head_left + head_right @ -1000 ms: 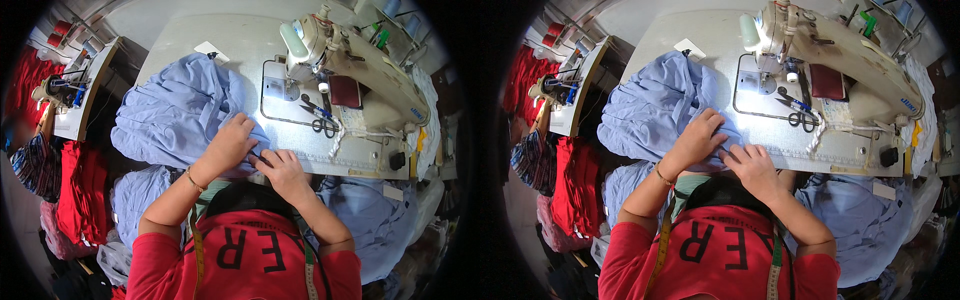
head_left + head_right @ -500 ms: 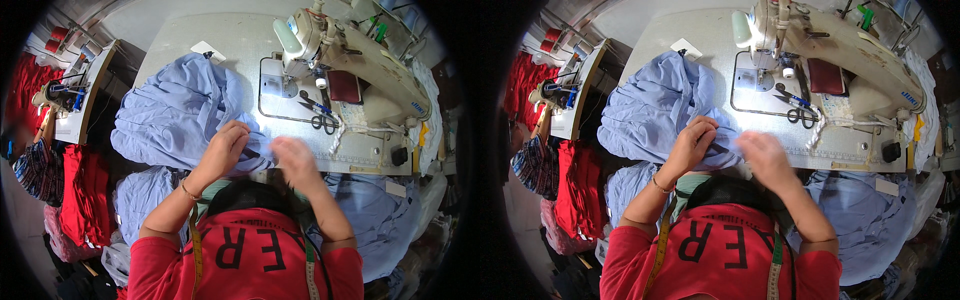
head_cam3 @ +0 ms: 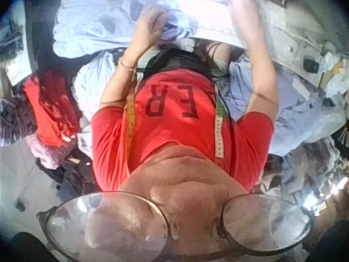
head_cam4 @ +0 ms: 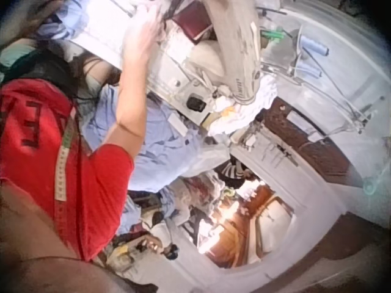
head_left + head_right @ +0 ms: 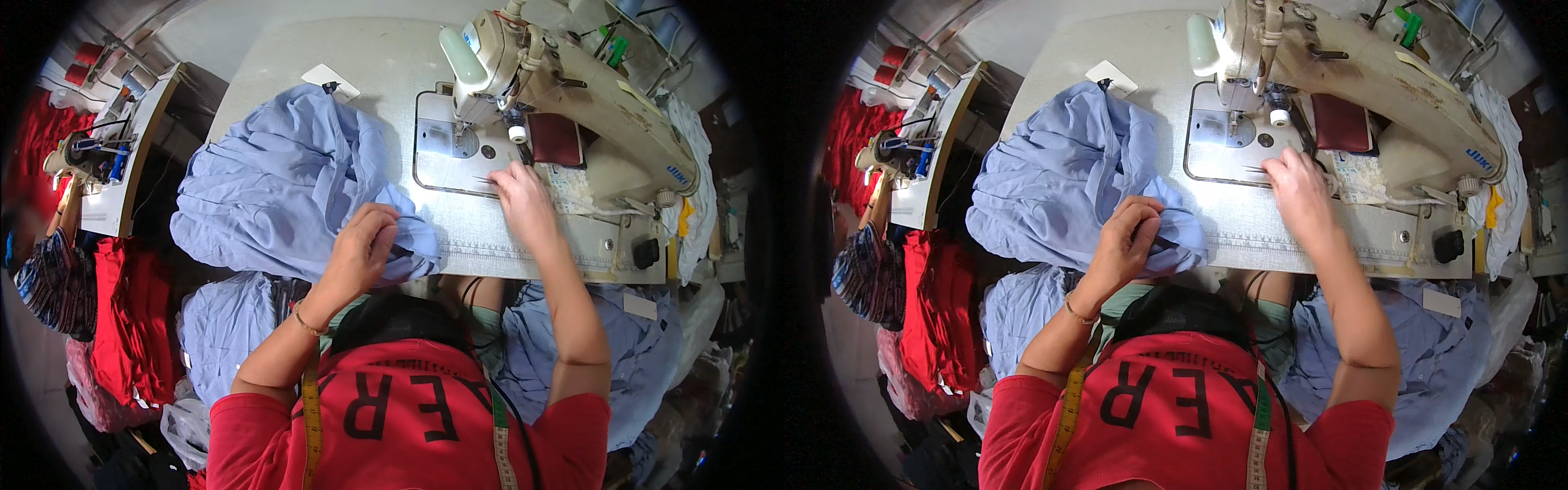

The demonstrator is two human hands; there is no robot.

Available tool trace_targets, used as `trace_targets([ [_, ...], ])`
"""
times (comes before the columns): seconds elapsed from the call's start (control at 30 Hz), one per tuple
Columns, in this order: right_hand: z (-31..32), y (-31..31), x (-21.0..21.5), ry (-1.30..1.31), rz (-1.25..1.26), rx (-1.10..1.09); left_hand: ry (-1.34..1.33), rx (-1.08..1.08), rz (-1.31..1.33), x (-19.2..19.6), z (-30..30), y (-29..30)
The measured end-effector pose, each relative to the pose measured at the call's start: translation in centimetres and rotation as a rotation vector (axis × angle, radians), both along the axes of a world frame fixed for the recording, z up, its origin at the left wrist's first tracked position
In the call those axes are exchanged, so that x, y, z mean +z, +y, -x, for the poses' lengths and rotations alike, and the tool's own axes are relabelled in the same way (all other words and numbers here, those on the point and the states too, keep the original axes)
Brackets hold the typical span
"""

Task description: The person trims loose threads from a light blue shirt using scissors. They repeatedly pick up the shirt, locate threads, cut them, and place the shirt back on the table.

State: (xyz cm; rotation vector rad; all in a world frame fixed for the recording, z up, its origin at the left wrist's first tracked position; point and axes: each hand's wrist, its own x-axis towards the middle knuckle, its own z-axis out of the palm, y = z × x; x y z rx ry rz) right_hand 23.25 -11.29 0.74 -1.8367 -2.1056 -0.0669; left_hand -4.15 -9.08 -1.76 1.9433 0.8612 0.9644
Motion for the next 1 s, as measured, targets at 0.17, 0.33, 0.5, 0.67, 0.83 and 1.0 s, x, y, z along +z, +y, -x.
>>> trace_targets([
  [0.17, 3.4, -2.6, 1.0, 0.151, 0.044, 0.238, 0.006, 0.002, -0.015, -0.2, -0.2, -0.1],
  [0.33, 4.9, -3.5, 0.9, -0.029, 0.01, 0.256, 0.027, 0.009, -0.032, 0.3, -0.2, -0.2],
  [0.5, 6.0, -3.4, 0.1, -0.117, -0.043, 0.233, 0.021, 0.005, -0.038, 0.2, -0.2, -0.2],
  [0.67, 6.6, -3.3, -0.1, -0.141, -0.092, 0.226, 0.015, -0.002, -0.034, 0.1, -0.1, -0.2],
  [0.83, 6.7, -3.4, -0.2, -0.164, -0.096, 0.23, 0.013, -0.016, -0.035, 0.1, 0.0, -0.3],
  [1.0, 5.7, -3.6, -0.1, 0.016, -0.019, 0.182, -0.013, 0.008, 0.051, 0.3, 0.4, -0.3],
])
